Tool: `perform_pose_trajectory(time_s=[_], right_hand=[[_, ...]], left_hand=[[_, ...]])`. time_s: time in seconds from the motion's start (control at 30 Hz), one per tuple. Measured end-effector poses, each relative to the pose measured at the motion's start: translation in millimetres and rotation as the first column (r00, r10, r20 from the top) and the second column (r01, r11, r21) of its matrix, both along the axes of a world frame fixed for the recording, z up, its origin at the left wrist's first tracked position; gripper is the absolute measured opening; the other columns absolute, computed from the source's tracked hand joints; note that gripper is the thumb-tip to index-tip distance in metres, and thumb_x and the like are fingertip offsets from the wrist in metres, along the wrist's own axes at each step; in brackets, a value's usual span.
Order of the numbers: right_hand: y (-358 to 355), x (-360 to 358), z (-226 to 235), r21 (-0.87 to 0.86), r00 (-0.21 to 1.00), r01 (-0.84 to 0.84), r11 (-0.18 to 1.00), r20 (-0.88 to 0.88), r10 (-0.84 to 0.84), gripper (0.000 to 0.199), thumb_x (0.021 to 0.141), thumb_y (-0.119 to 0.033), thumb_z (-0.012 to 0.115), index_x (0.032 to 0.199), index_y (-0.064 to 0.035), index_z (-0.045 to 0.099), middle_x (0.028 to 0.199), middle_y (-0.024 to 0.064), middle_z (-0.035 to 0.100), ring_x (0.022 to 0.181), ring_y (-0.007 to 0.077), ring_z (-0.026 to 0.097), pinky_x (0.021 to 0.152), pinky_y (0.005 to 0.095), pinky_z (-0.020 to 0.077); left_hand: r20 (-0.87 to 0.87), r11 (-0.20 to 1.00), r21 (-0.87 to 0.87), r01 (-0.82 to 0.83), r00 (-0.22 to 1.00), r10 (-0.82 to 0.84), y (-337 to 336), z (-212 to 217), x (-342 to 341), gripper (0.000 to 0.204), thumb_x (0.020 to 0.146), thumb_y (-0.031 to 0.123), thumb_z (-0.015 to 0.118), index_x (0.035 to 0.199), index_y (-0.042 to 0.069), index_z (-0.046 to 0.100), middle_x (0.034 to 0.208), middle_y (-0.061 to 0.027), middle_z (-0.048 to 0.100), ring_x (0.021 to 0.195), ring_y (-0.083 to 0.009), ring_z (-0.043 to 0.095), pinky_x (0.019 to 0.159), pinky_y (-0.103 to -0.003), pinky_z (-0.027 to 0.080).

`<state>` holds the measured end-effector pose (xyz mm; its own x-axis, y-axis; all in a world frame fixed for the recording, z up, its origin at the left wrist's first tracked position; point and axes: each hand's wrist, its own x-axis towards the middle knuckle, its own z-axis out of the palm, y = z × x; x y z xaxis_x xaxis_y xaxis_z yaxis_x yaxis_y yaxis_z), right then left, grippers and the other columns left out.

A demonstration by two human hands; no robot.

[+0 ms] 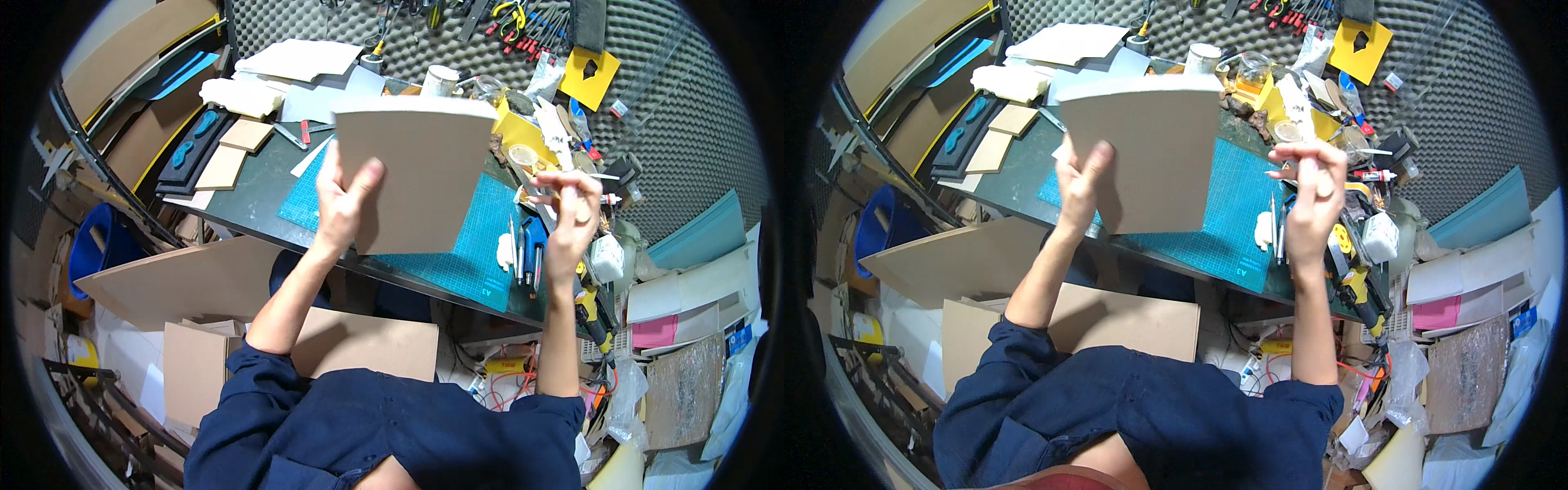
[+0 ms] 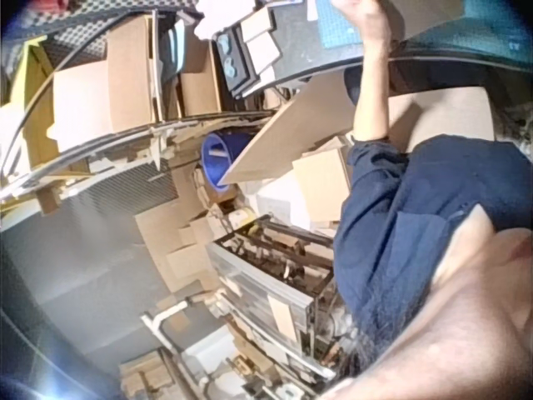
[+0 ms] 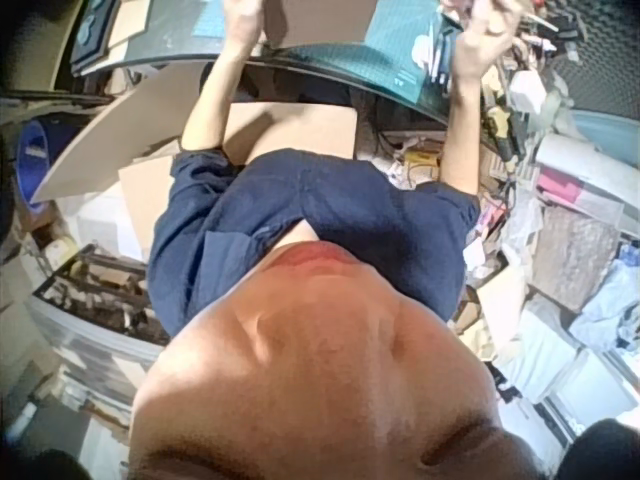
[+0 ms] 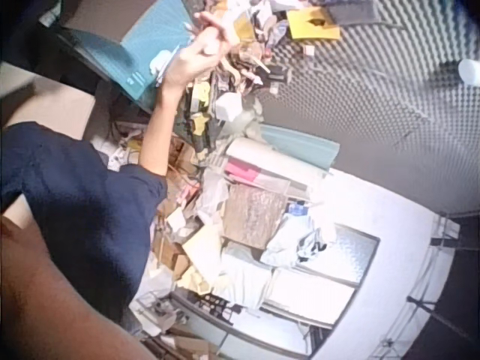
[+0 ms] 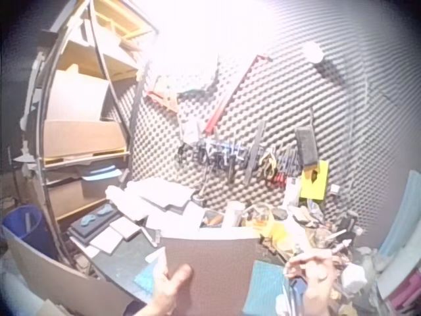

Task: The person applies glue to the edges of a rectangular cardboard piece using a brush, then joins it to another cardboard piece. They press the joint and use a yellow staple gun to fasten the connection, completing a small cardboard assembly.

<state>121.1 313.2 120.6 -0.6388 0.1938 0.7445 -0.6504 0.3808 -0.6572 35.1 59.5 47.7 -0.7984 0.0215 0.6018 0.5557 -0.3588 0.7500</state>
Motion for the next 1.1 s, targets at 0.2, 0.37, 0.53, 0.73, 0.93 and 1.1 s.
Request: perform_pose_trajectory(time_s=[0.2, 0.37, 0.53, 0.73, 0.93, 1.1], right_hand=[[-53, 9, -25, -0.059, 0.991, -0.13, 0.99, -0.03, 0.128, 0.044, 0.097, -0.038, 0.058, 0.116, -0.0071, 0.033, 0.121, 0.021, 0.051, 0.098, 0.0261, 0.065, 0.074, 0.0328, 0.0563], [-99, 3, -8, -0.012, 0.972, -0.215, 0.976, -0.104, 0.213, 0.052, 0.084, -0.015, 0.071, 0.117, -0.0066, 0.032, 0.122, 0.0202, 0.051, 0.076, 0.0139, 0.061, 0.069, 0.0259, 0.0523], [-135, -9, 6, -0.031, 0.952, -0.299, 0.954, -0.073, 0.297, 0.042, 0.085, 0.006, 0.059, 0.115, -0.0087, 0.034, 0.119, 0.0138, 0.052, 0.071, 0.005, 0.053, 0.063, 0.0168, 0.0415], [-158, -49, 19, -0.238, 0.914, -0.404, 0.883, -0.142, 0.38, 0.032, 0.085, 0.004, 0.059, 0.107, -0.0077, 0.04, 0.101, 0.0068, 0.059, 0.087, 0.0088, 0.055, 0.078, 0.0231, 0.0449], [-172, -70, 18, -0.626, 0.783, -0.393, 0.673, 0.155, 0.602, 0.025, 0.088, -0.002, 0.061, 0.108, -0.0078, 0.047, 0.095, 0.0055, 0.063, 0.092, 0.0106, 0.058, 0.079, 0.0262, 0.0474], [-202, -63, 7, -0.546, 0.674, -0.513, 0.663, 0.222, 0.705, 0.03, 0.088, -0.009, 0.066, 0.111, -0.0084, 0.046, 0.094, 0.0031, 0.062, 0.087, 0.0089, 0.06, 0.068, 0.0223, 0.0489]], left_hand=[[0.336, 0.877, 0.469, 0.103, 0.898, -0.285, -27, 26, 10, 0.053, 0.101, 0.038, 0.051, 0.138, 0.001, 0.043, 0.126, -0.0129, 0.056, 0.115, -0.0185, 0.056, 0.099, -0.038, 0.045], [0.419, 0.79, 0.606, 0.094, 0.806, -0.417, -52, 26, 17, 0.052, 0.1, 0.034, 0.053, 0.138, 0.0, 0.043, 0.126, -0.0143, 0.055, 0.115, -0.0201, 0.058, 0.095, -0.037, 0.051], [0.472, 0.813, 0.583, 0.011, 0.809, -0.35, -78, 20, 26, 0.056, 0.101, 0.034, 0.051, 0.142, 0.0, 0.036, 0.13, -0.0174, 0.053, 0.116, -0.022, 0.059, 0.097, -0.037, 0.052], [0.236, 0.831, 0.534, 0.158, 0.915, -0.326, -127, 20, 46, 0.058, 0.105, 0.043, 0.038, 0.142, -0.002, 0.039, 0.131, -0.0175, 0.056, 0.118, -0.0235, 0.059, 0.101, -0.039, 0.05], [-0.466, 0.378, -0.016, -0.926, 0.341, 0.816, -162, 21, 103, 0.091, 0.078, 0.05, 0.077, 0.145, 0.006, 0.034, 0.146, -0.0169, 0.039, 0.138, -0.031, 0.038, 0.114, -0.052, 0.031], [-0.822, 0.121, -0.462, -0.879, 0.475, 0.313, -173, 39, 126, 0.05, 0.069, 0.01, 0.081, 0.118, 0.007, 0.066, 0.117, -0.0166, 0.068, 0.122, -0.032, 0.059, 0.111, -0.054, 0.037]])
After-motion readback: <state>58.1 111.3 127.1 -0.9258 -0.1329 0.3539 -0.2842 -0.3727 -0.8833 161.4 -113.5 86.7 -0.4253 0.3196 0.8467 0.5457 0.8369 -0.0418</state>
